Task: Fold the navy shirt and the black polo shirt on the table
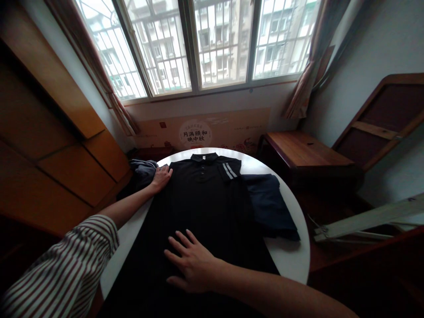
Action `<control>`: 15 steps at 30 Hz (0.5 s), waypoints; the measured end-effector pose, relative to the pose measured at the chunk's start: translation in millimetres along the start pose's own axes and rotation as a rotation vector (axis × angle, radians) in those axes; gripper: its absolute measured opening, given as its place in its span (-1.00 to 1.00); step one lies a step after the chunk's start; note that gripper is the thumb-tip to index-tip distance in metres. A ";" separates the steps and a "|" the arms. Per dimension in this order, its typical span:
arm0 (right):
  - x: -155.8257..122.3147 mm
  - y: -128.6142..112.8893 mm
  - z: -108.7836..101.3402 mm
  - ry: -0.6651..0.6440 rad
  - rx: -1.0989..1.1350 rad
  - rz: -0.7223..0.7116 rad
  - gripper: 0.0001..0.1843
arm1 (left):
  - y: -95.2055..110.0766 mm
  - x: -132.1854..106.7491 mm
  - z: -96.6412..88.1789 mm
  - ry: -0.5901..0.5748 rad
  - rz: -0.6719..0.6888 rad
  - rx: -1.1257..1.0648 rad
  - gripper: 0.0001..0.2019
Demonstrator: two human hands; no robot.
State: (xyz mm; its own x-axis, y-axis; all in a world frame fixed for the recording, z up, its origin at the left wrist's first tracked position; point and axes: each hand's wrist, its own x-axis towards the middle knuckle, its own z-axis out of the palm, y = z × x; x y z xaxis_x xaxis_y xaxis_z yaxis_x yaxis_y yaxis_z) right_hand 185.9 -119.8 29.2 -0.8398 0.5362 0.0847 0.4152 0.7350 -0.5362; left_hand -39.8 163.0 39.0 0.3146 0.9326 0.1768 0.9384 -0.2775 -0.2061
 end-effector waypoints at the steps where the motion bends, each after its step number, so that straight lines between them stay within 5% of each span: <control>1: 0.0 -0.5 -0.6 -0.003 -0.004 -0.001 -0.26 | 0.3 -1.3 2.2 -0.003 -0.009 0.003 -0.59; 7: 0.1 -1.7 -2.5 -0.010 0.002 0.007 -0.26 | 1.5 -5.4 9.1 0.037 -0.093 -0.010 -0.54; 12: 1.1 0.8 0.5 -0.014 -0.009 0.005 -0.25 | -1.9 -11.6 14.7 0.025 0.125 -0.213 -0.41; 15: 1.8 2.5 1.8 -0.023 -0.018 -0.002 -0.24 | -3.3 -14.2 17.7 -0.008 0.102 -0.337 -0.53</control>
State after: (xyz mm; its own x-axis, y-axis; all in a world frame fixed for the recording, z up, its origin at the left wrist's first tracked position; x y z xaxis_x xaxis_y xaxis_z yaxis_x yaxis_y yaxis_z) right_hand 184.8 -117.7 26.5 -0.8482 0.5254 0.0663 0.4199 0.7435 -0.5205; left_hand -49.9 154.7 20.2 0.4090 0.8978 0.1633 0.8973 -0.4283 0.1071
